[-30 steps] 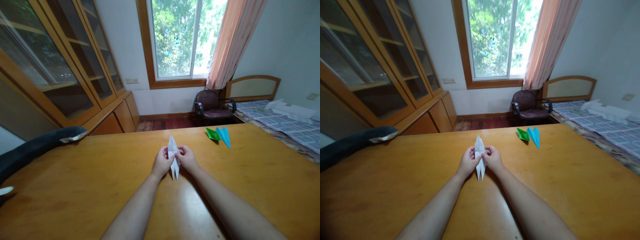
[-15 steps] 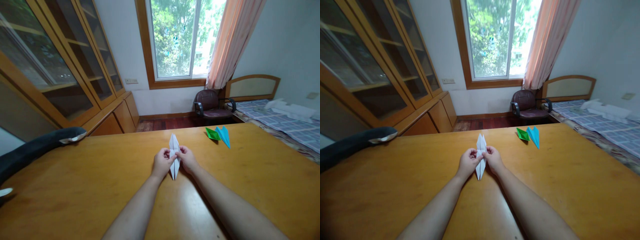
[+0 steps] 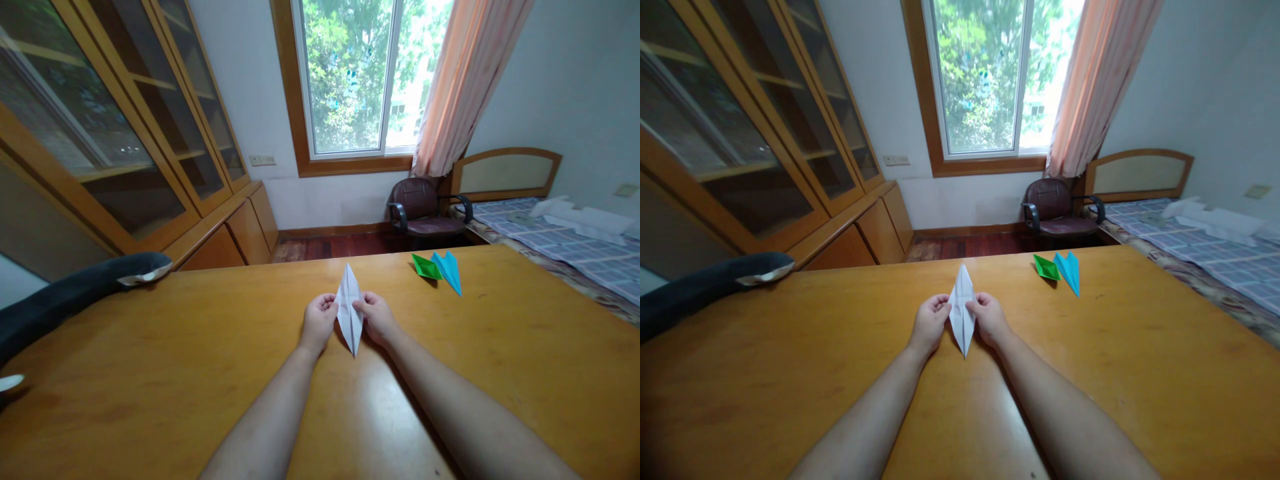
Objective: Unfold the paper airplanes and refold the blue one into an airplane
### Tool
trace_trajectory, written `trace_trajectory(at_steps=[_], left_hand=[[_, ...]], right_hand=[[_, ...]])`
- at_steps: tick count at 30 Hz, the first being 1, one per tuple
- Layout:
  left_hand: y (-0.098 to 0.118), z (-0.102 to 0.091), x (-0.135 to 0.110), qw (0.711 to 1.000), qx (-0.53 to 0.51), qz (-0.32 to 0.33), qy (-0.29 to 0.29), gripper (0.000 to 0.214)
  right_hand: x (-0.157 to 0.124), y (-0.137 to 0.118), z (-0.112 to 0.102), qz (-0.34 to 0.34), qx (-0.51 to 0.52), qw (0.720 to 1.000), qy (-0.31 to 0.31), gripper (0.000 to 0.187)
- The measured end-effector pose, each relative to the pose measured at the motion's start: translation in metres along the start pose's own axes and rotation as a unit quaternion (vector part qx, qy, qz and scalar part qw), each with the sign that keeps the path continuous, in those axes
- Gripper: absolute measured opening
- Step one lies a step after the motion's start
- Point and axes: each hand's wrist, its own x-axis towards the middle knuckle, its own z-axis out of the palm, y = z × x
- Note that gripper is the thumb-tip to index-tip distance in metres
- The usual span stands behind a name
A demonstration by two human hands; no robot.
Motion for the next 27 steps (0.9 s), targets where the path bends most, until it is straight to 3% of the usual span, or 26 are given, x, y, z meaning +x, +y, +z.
trace_trajectory(at_steps=[6,17,23,27], left_hand=[[0.000,-0.005,0.000,0.992,-0.070,-0.077,-0.076,0.041],[0.000,-0.006,0.000,0.997,-0.032,-0.043,-0.052,0.040],[0.005,0.000,-0.006,0.990,-0.073,-0.051,-0.111,0.048],[0.008,0.005,-0.012,0.989,-0.070,-0.069,-0.113,0.047]], right_hand=[[-0.003,-0.005,0.000,0.012,0.032,0.999,-0.030,0.031],[-0.001,-0.001,-0.002,-0.035,-0.001,0.998,-0.043,0.035],[-0.005,-0.004,0.001,-0.046,-0.031,0.997,-0.058,0.032],[-0.008,-0.006,0.002,-0.038,-0.046,0.995,-0.078,0.034]])
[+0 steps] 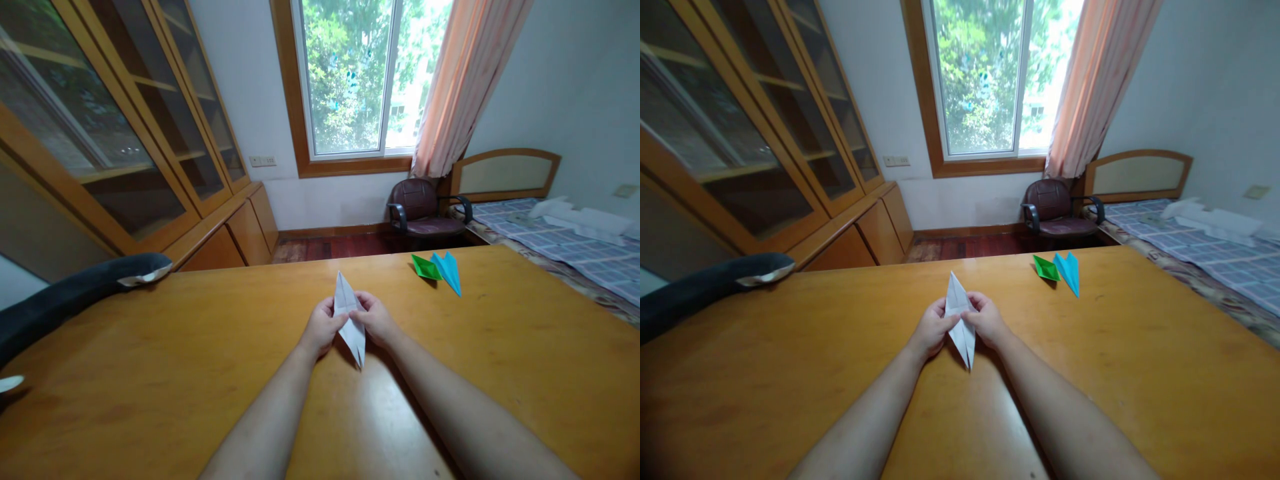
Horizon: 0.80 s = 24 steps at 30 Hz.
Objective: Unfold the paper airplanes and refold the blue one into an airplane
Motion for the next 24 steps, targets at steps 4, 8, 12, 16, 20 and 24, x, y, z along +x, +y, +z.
trace_trajectory(at_steps=[4,8,12,16,20,24], left_hand=[[-0.001,0.001,-0.002,1.000,-0.020,-0.017,0.003,0.052],[-0.001,-0.003,0.000,1.000,-0.022,-0.016,0.000,0.050],[-0.004,-0.009,0.002,1.000,0.003,0.001,0.004,0.046],[-0.005,-0.010,0.006,1.000,0.015,0.022,0.011,0.048],[-0.004,-0.011,0.012,0.995,0.037,0.060,0.075,0.051],[-0.004,-0.016,0.017,0.990,0.066,0.071,0.103,0.039]], right_hand=[[0.000,0.001,0.000,0.048,0.030,0.998,-0.015,0.031],[-0.002,0.001,0.002,0.070,0.070,0.995,-0.024,0.033],[-0.002,-0.002,0.001,0.065,0.081,0.994,-0.029,0.036],[0.001,0.001,-0.004,0.059,0.073,0.996,-0.007,0.039],[0.007,0.004,-0.009,0.027,0.022,0.998,0.061,0.039],[0.012,0.004,-0.012,-0.007,-0.021,0.994,0.108,0.036]])
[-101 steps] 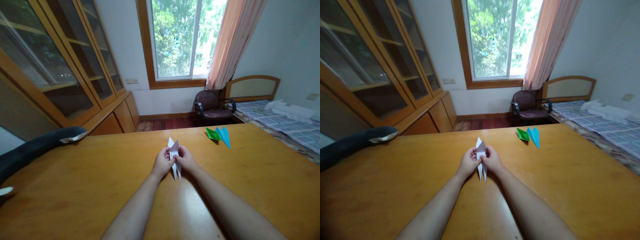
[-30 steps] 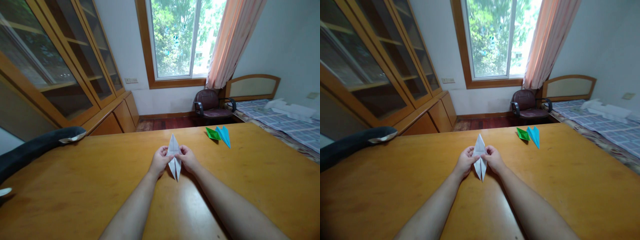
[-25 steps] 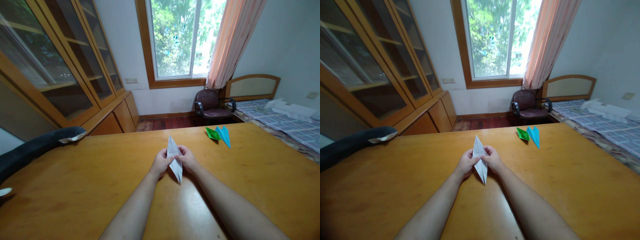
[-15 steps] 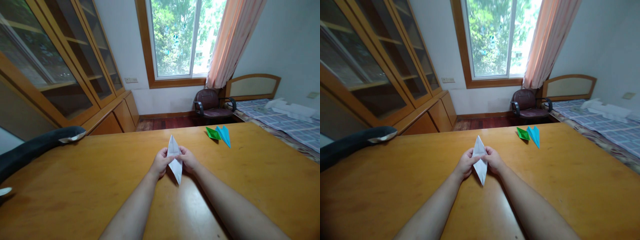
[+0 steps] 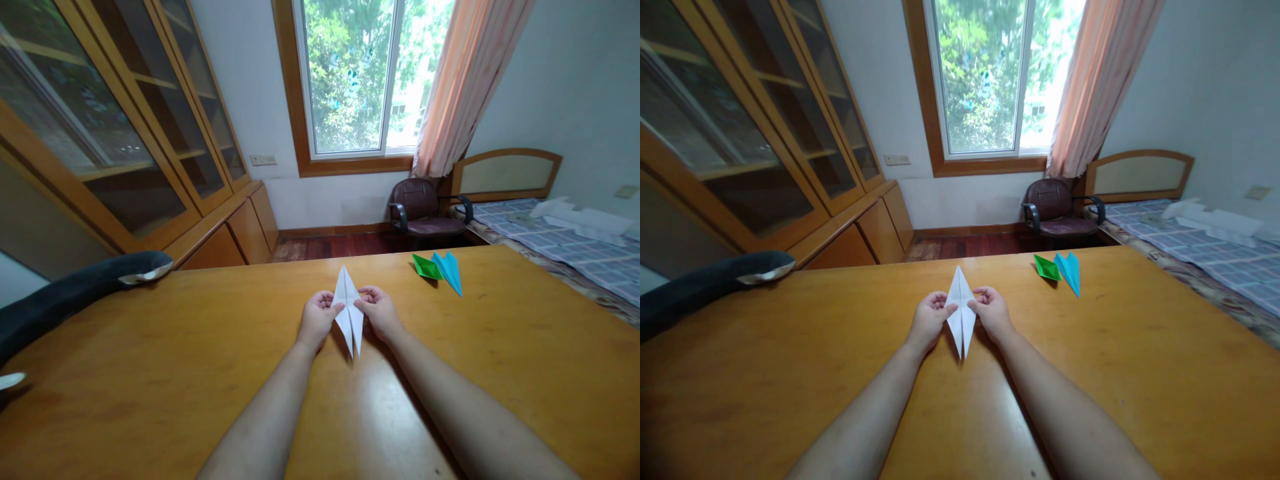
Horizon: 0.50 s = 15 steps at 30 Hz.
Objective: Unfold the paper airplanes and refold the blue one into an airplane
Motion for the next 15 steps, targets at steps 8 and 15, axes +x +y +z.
trace_trajectory(at_steps=[8,15], left_hand=[[0.006,-0.006,-0.001,0.997,-0.047,-0.012,-0.058,0.039],[0.001,-0.012,0.002,0.999,0.017,-0.034,-0.037,0.015]], right_hand=[[0.000,-0.002,-0.003,-0.003,0.041,0.997,-0.060,0.038],[0.001,0.003,-0.007,0.011,-0.011,0.999,-0.043,0.010]])
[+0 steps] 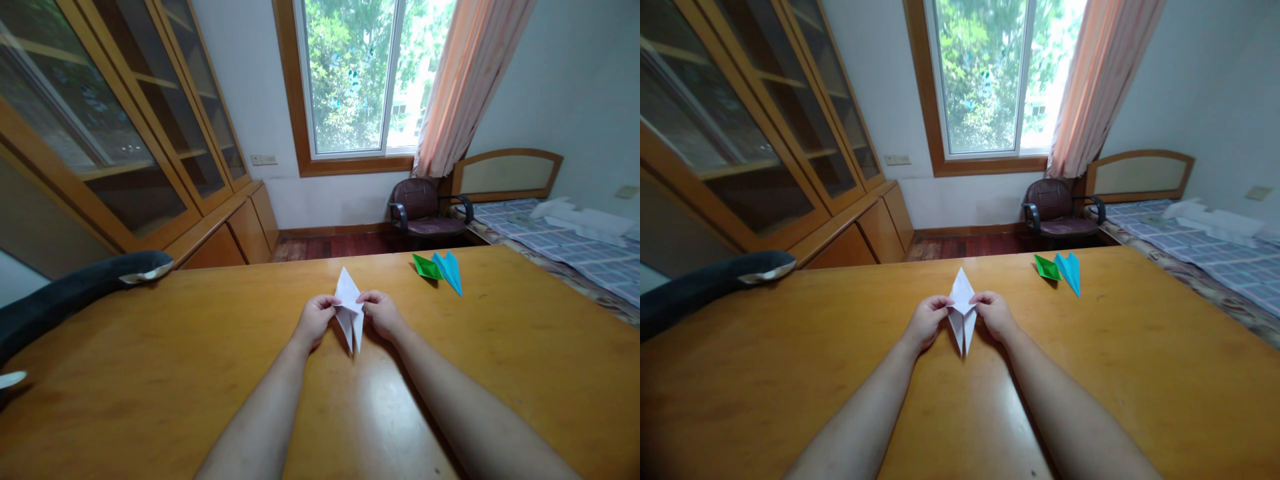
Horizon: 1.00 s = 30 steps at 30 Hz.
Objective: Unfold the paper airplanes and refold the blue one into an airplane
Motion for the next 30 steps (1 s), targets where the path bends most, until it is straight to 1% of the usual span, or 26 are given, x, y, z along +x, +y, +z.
trace_trajectory(at_steps=[4,7,9,12,14,15,17,20,22,24,26,28,30], left_hand=[[-0.002,-0.001,0.001,0.999,-0.004,-0.042,-0.023,0.018],[0.000,-0.002,-0.001,0.999,0.013,-0.024,-0.022,0.017],[0.003,-0.002,-0.002,0.999,0.004,-0.021,-0.029,0.019],[0.006,-0.002,-0.003,0.998,-0.010,-0.035,-0.042,0.022],[0.006,-0.001,-0.004,0.999,0.030,-0.025,-0.035,0.022],[0.006,-0.001,-0.003,0.998,0.058,-0.016,-0.026,0.020],[0.005,0.001,-0.003,0.997,0.082,0.001,-0.010,0.025],[0.004,0.004,-0.003,1.000,0.026,0.001,-0.018,0.038],[0.004,0.005,-0.003,1.000,-0.007,-0.004,-0.028,0.046],[0.005,0.006,-0.003,1.000,-0.006,0.002,-0.022,0.047],[0.006,0.007,-0.003,1.000,0.007,0.011,-0.021,0.043],[0.007,0.007,-0.004,0.999,0.008,0.012,-0.040,0.040],[0.008,0.008,-0.007,0.998,-0.026,0.000,-0.055,0.041]], right_hand=[[0.001,0.001,-0.001,0.026,-0.005,1.000,-0.012,0.008],[0.001,-0.001,-0.001,0.036,-0.005,0.999,-0.018,0.007],[0.000,-0.004,-0.002,0.027,-0.013,0.999,-0.030,0.008],[-0.001,-0.007,-0.002,-0.002,-0.074,0.997,-0.035,0.013],[-0.001,-0.008,-0.002,-0.018,-0.112,0.993,-0.020,0.009],[-0.001,-0.007,-0.001,-0.022,-0.115,0.993,-0.012,0.009],[0.000,-0.006,0.000,-0.019,-0.092,0.996,-0.005,0.020],[0.001,-0.005,0.001,-0.013,-0.047,0.999,-0.013,0.039],[0.000,-0.007,0.001,-0.007,-0.033,0.999,-0.021,0.046],[-0.001,-0.010,0.001,0.001,-0.030,0.999,-0.031,0.047],[-0.002,-0.012,0.001,0.008,-0.032,0.999,-0.041,0.042],[-0.003,-0.013,0.002,0.008,-0.030,0.999,-0.042,0.037],[-0.003,-0.012,0.002,0.007,-0.015,0.999,-0.031,0.033]])
